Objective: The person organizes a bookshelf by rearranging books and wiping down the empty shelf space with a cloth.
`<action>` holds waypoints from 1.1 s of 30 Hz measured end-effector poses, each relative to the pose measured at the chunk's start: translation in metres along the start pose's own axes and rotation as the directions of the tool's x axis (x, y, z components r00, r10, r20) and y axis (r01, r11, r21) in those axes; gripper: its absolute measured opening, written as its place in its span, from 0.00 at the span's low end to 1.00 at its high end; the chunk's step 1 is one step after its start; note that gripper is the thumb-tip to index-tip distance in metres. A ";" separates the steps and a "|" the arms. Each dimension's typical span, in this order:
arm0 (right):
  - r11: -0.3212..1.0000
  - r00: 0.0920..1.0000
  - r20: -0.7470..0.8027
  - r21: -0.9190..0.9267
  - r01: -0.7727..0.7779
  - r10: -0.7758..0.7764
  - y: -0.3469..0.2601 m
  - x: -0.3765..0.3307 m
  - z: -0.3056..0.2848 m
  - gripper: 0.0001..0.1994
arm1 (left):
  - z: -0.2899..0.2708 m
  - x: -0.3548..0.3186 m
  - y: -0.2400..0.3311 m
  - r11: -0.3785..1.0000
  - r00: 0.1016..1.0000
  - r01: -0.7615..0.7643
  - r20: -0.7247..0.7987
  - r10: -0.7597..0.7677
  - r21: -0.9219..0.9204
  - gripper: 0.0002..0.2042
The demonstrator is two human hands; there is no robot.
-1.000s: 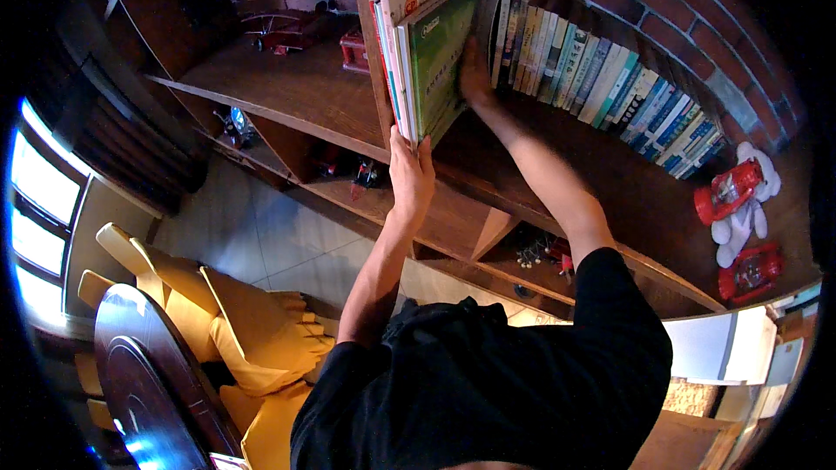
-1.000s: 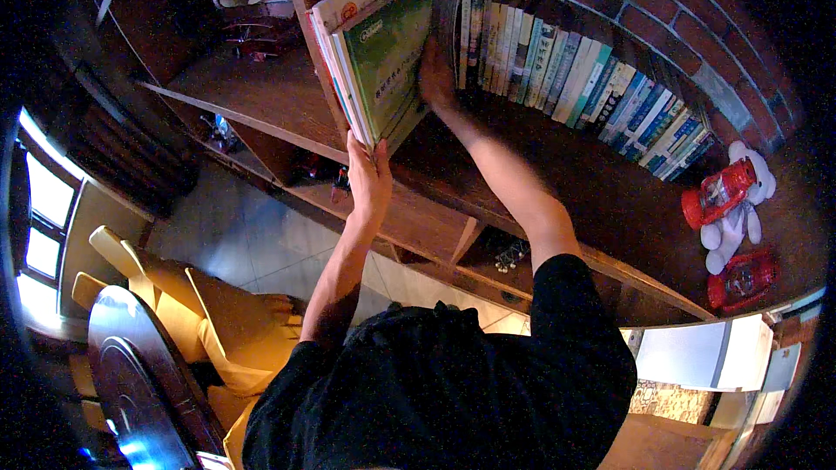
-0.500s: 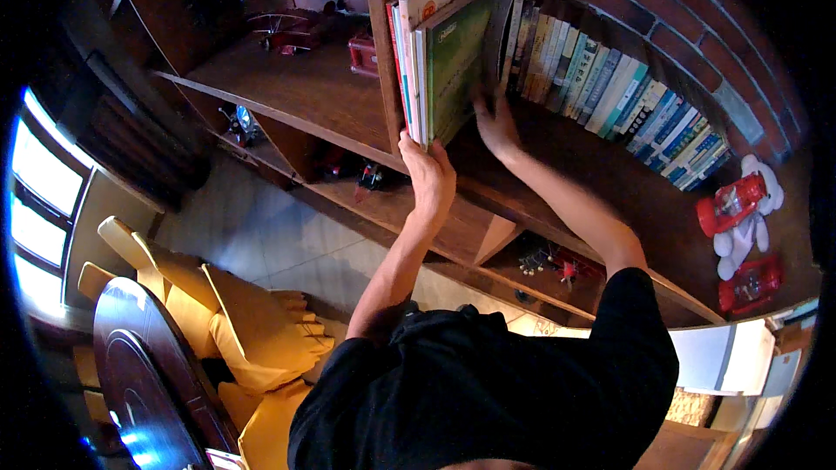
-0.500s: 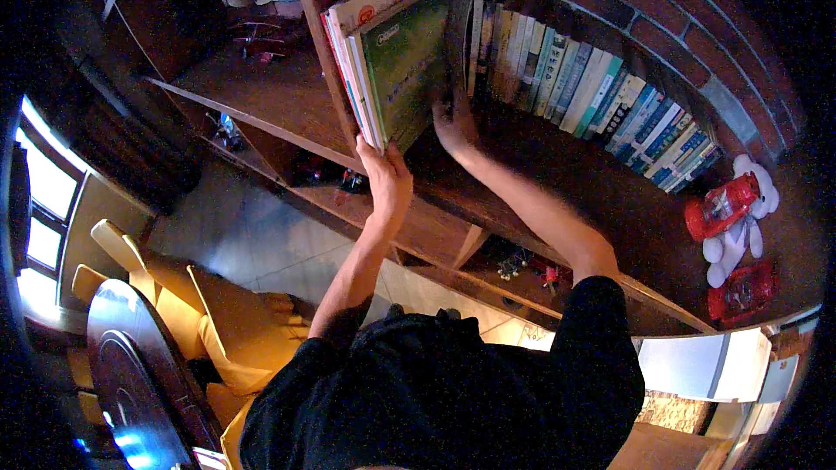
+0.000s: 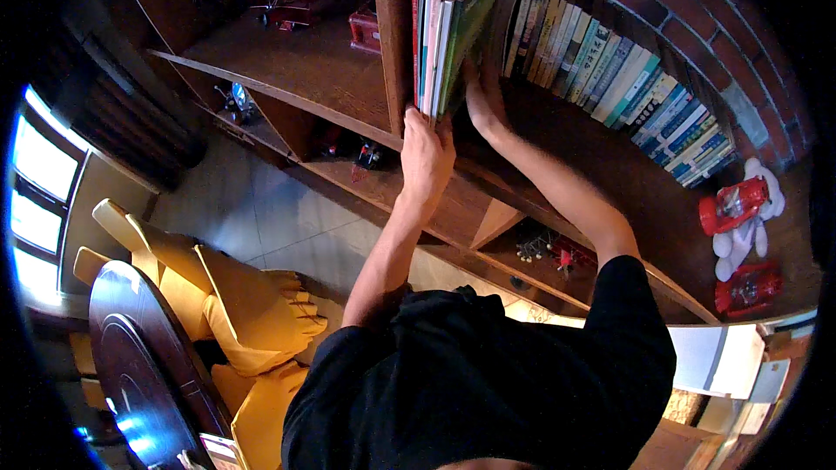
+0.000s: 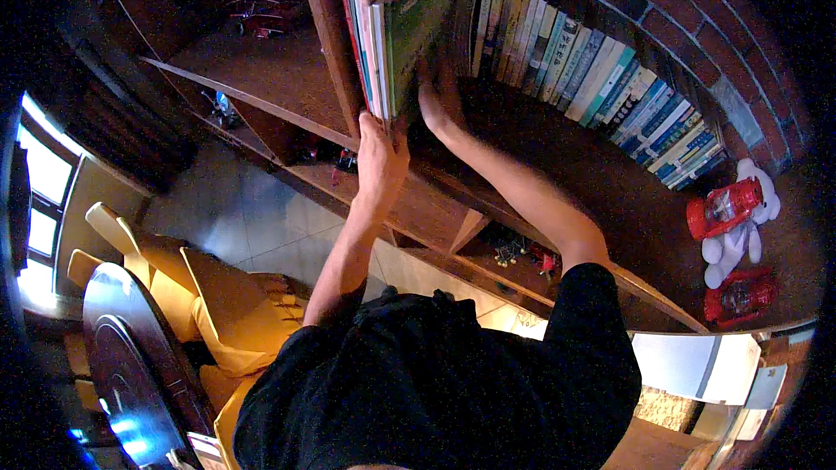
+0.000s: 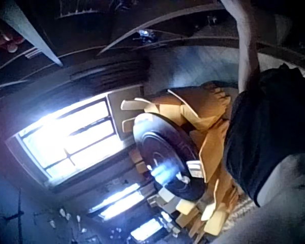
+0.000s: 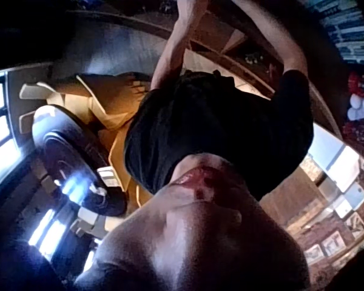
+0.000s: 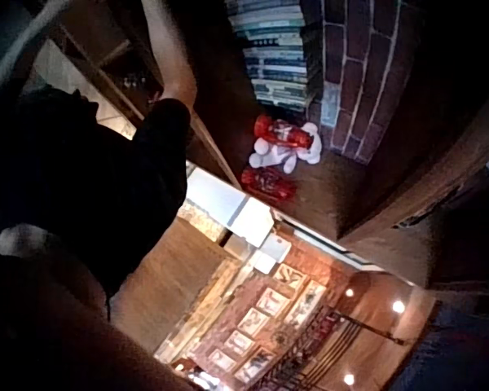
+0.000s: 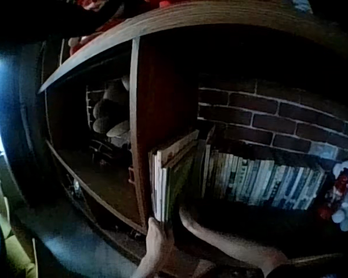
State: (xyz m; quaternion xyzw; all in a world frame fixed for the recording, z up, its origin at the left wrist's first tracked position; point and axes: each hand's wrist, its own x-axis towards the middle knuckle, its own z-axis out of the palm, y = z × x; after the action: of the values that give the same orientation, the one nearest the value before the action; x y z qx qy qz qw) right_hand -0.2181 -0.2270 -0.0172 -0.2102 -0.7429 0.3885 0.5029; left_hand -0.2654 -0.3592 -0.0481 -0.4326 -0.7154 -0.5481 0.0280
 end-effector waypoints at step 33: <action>0.984 0.915 -0.373 -0.142 0.105 -0.151 0.070 0.024 0.050 0.27 | -0.004 0.001 -0.016 0.998 1.000 -0.029 -0.001 0.029 -0.054 0.16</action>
State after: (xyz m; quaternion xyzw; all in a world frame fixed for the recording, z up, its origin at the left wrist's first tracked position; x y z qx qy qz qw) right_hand -0.2793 -0.1854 -0.0683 -0.2625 -0.6645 0.2611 0.6491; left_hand -0.2780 -0.3621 -0.0576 -0.4435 -0.6939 -0.5667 0.0242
